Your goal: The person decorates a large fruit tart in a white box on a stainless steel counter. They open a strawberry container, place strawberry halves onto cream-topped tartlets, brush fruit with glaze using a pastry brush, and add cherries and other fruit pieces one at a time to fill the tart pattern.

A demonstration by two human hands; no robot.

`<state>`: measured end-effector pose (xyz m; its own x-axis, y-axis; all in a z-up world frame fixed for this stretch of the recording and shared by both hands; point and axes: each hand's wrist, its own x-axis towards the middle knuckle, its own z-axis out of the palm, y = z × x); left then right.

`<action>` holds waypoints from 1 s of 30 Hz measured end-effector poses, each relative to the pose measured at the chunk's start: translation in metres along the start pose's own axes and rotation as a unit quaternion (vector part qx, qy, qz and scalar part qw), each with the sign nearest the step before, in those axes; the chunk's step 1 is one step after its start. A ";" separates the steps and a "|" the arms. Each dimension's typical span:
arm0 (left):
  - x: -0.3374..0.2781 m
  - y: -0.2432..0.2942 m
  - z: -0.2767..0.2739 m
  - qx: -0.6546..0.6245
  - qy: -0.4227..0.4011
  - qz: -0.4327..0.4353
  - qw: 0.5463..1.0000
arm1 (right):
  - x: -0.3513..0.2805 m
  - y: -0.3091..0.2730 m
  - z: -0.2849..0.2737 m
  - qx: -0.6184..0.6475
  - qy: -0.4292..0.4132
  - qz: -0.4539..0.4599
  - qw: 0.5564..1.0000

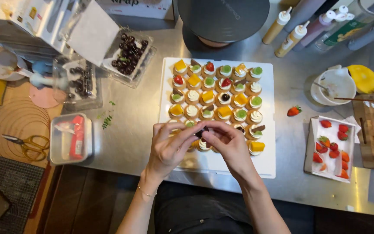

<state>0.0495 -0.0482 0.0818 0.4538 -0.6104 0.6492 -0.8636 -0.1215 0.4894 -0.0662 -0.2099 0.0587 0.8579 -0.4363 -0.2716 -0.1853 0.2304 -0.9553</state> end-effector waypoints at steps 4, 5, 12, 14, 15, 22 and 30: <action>-0.072 0.049 0.042 -0.054 0.080 -0.062 0.993 | -0.040 0.040 -0.005 0.125 -0.057 -0.009 0.990; -0.084 0.064 0.051 -0.135 0.133 -0.151 0.970 | -0.048 0.051 -0.004 0.196 -0.068 0.029 0.978; -0.135 0.093 0.080 -0.259 0.218 -0.372 0.864 | -0.074 0.106 -0.005 0.332 -0.096 0.120 0.931; -0.139 0.095 0.086 -0.277 0.228 -0.393 0.847 | -0.072 0.106 -0.005 0.344 -0.087 0.130 0.926; -0.140 0.096 0.089 -0.297 0.236 -0.415 0.827 | -0.071 0.105 -0.006 0.355 -0.075 0.141 0.921; -0.138 0.093 0.095 -0.500 0.192 -0.511 0.672 | -0.083 0.077 -0.027 0.180 -0.018 0.077 0.980; -0.119 0.089 0.093 -0.492 0.075 -0.457 0.737 | -0.087 0.061 -0.065 -0.054 -0.131 -0.043 0.989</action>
<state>-0.1012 -0.0595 -0.0060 0.8297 -0.5236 -0.1937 0.3630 0.2424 0.8997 -0.1834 -0.2149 0.0165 0.9646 -0.2072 -0.1632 -0.1444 0.1029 -0.9842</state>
